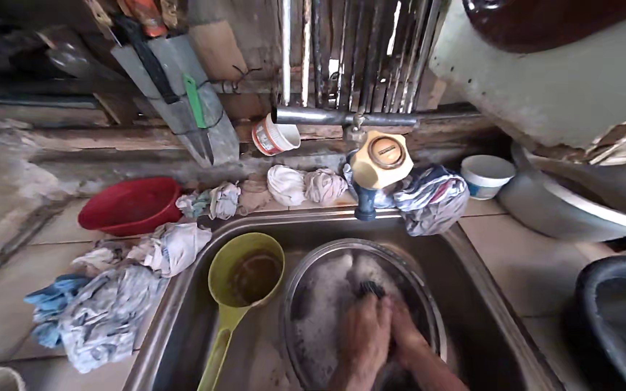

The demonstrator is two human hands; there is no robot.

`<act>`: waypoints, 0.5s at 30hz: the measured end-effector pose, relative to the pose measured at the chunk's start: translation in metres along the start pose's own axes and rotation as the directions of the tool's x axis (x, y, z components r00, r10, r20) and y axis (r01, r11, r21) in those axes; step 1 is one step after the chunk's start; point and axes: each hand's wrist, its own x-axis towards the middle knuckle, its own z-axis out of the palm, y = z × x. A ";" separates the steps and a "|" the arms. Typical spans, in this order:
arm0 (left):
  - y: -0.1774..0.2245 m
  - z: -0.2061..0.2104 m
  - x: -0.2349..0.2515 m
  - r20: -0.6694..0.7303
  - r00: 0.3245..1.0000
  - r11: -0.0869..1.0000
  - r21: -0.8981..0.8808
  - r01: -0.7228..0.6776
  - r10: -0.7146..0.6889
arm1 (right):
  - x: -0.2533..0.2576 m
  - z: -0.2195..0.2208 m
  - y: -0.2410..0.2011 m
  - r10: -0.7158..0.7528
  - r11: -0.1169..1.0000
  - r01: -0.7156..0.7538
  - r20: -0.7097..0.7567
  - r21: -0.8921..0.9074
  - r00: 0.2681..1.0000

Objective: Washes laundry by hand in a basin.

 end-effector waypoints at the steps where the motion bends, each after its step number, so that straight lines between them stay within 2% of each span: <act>1: -0.007 0.000 -0.004 0.049 0.996 0.997 -0.001 -0.071 0.071 | 0.006 -0.006 0.000 -0.077 0.993 0.078 0.013 -0.088 0.997; 2: -0.018 -0.006 -0.002 0.106 0.992 0.997 0.024 -0.072 0.069 | 0.009 -0.012 -0.004 -0.135 0.965 0.143 0.054 -0.218 0.989; 3: -0.033 -0.013 0.007 0.141 0.990 0.997 0.074 -0.022 0.011 | 0.010 -0.018 -0.011 -0.163 0.900 0.204 0.136 -0.386 0.977; 4: -0.049 -0.019 0.018 0.135 0.990 0.990 0.136 0.030 -0.048 | 0.007 -0.021 -0.019 -0.134 0.776 0.244 0.227 -0.581 0.965; 5: -0.062 -0.022 0.025 0.123 0.990 0.980 0.196 0.046 -0.071 | 0.004 -0.021 -0.024 -0.075 0.596 0.258 0.268 -0.760 0.961; 7: -0.075 -0.021 0.023 0.194 0.981 0.935 0.346 -0.079 0.010 | 0.001 -0.017 -0.020 0.086 0.280 0.224 0.257 -0.933 0.963; 8: -0.078 -0.017 0.021 0.273 0.959 0.898 0.398 -0.189 0.080 | 0.000 -0.015 -0.014 0.140 0.165 0.207 0.231 -0.964 0.963; 9: -0.082 -0.013 0.023 0.351 0.926 0.858 0.424 -0.290 0.140 | 0.002 -0.013 -0.009 0.176 0.099 0.191 0.206 -0.977 0.962; 10: -0.085 -0.011 0.029 0.405 0.900 0.839 0.424 -0.341 0.161 | 0.005 -0.012 -0.006 0.185 0.098 0.177 0.193 -0.979 0.964; 11: -0.083 -0.013 0.036 0.420 0.899 0.854 0.415 -0.313 0.125 | 0.008 -0.012 -0.004 0.162 0.153 0.166 0.191 -0.974 0.968; 12: -0.078 -0.017 0.042 0.386 0.921 0.894 0.397 -0.208 0.042 | 0.011 -0.013 -0.004 0.108 0.248 0.167 0.198 -0.954 0.974; 13: -0.070 -0.018 0.046 0.306 0.950 0.942 0.332 -0.051 -0.057 | 0.014 -0.014 -0.003 0.009 0.414 0.186 0.208 -0.891 0.978; 14: -0.061 -0.015 0.048 0.182 0.974 0.973 0.209 0.094 -0.133 | 0.019 -0.013 -0.001 -0.085 0.657 0.198 0.189 -0.727 0.978; 15: -0.053 -0.011 0.047 0.068 0.984 0.986 0.047 0.161 -0.164 | 0.023 -0.009 0.001 -0.109 0.884 0.166 0.153 -0.438 0.982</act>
